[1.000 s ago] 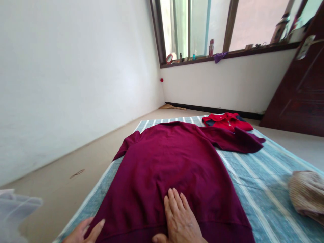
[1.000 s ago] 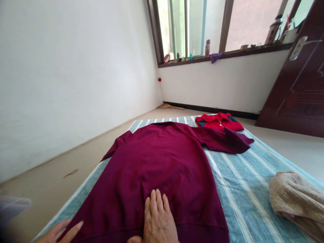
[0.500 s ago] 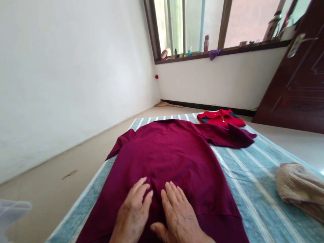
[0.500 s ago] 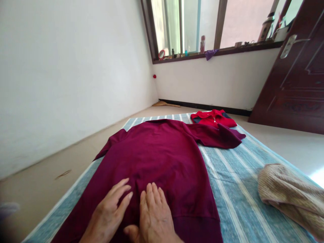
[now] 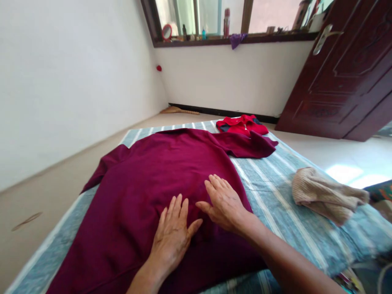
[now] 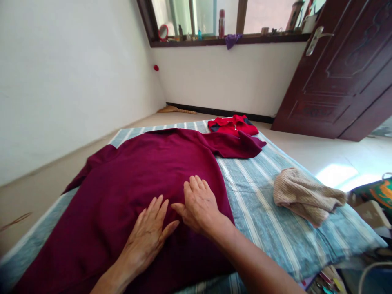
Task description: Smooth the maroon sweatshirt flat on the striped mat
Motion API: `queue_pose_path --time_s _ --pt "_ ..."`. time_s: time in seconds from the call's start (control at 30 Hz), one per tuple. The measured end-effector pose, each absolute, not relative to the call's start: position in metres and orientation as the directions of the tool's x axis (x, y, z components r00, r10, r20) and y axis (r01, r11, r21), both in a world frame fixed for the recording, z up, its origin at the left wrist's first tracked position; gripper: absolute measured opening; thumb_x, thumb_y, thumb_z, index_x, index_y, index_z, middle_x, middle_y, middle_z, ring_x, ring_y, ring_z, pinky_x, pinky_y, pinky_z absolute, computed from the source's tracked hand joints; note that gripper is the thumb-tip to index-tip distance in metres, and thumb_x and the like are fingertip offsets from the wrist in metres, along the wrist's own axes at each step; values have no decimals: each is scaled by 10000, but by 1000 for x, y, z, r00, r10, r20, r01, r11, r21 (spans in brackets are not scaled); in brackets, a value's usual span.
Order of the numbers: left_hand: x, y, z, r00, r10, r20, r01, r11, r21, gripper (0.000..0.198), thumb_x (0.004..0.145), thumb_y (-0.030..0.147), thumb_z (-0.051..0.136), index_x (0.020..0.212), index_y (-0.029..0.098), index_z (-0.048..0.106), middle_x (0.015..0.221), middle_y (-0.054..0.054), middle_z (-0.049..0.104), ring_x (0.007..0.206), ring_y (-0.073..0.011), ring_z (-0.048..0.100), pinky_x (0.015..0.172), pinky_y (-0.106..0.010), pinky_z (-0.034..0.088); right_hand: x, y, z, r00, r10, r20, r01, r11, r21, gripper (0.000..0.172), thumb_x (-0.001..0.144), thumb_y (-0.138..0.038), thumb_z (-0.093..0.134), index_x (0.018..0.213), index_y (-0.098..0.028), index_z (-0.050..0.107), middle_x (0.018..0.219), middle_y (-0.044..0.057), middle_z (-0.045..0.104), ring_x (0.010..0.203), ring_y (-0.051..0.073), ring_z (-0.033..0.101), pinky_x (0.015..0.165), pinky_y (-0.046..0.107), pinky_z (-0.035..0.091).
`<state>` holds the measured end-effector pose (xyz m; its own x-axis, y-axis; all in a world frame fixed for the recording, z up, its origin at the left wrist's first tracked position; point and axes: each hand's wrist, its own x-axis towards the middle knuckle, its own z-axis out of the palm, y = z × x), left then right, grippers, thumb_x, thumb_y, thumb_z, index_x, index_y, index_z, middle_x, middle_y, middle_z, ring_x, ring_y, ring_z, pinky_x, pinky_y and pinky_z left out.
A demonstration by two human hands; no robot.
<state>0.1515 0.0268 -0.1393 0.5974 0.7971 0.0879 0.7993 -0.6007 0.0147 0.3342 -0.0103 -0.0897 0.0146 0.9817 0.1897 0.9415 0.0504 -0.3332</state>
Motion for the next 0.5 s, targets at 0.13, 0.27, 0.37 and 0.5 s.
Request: queue_pose_path --time_s 0.13,0.27,0.37,0.5 --pt "155 31 -143 579 815 29 815 -579 -11 708 901 571 355 1396 71 429 1493 -179 310 1392 -326 263 1084 -519 295 342 3 -91 35 988 153 941 19 -339 644 905 -503 489 1343 -32 463 1444 236 392 1370 329 320 1115 462 278" --pt "156 32 -147 583 810 55 812 -581 -54 710 887 561 360 1390 66 439 1490 -182 318 1383 -325 287 1078 -506 291 345 15 -98 57 992 113 941 -16 -339 678 904 -526 473 1353 -19 441 1446 241 382 1371 350 303 1112 476 266" --pt "157 32 -146 588 807 51 808 -585 -69 729 882 559 352 1384 37 438 1492 -196 307 1383 -341 280 1073 -512 287 352 23 -103 80 992 95 946 -45 -322 718 903 -556 452 1368 -10 420 1452 251 365 1370 360 296 1114 477 249" --pt "156 33 -147 616 784 80 788 -613 -58 741 887 557 324 1371 8 444 1483 -218 317 1383 -355 269 1062 -519 290 368 35 -109 131 985 116 953 -93 -288 745 900 -584 432 1355 6 432 1439 266 374 1361 370 305 1110 478 240"
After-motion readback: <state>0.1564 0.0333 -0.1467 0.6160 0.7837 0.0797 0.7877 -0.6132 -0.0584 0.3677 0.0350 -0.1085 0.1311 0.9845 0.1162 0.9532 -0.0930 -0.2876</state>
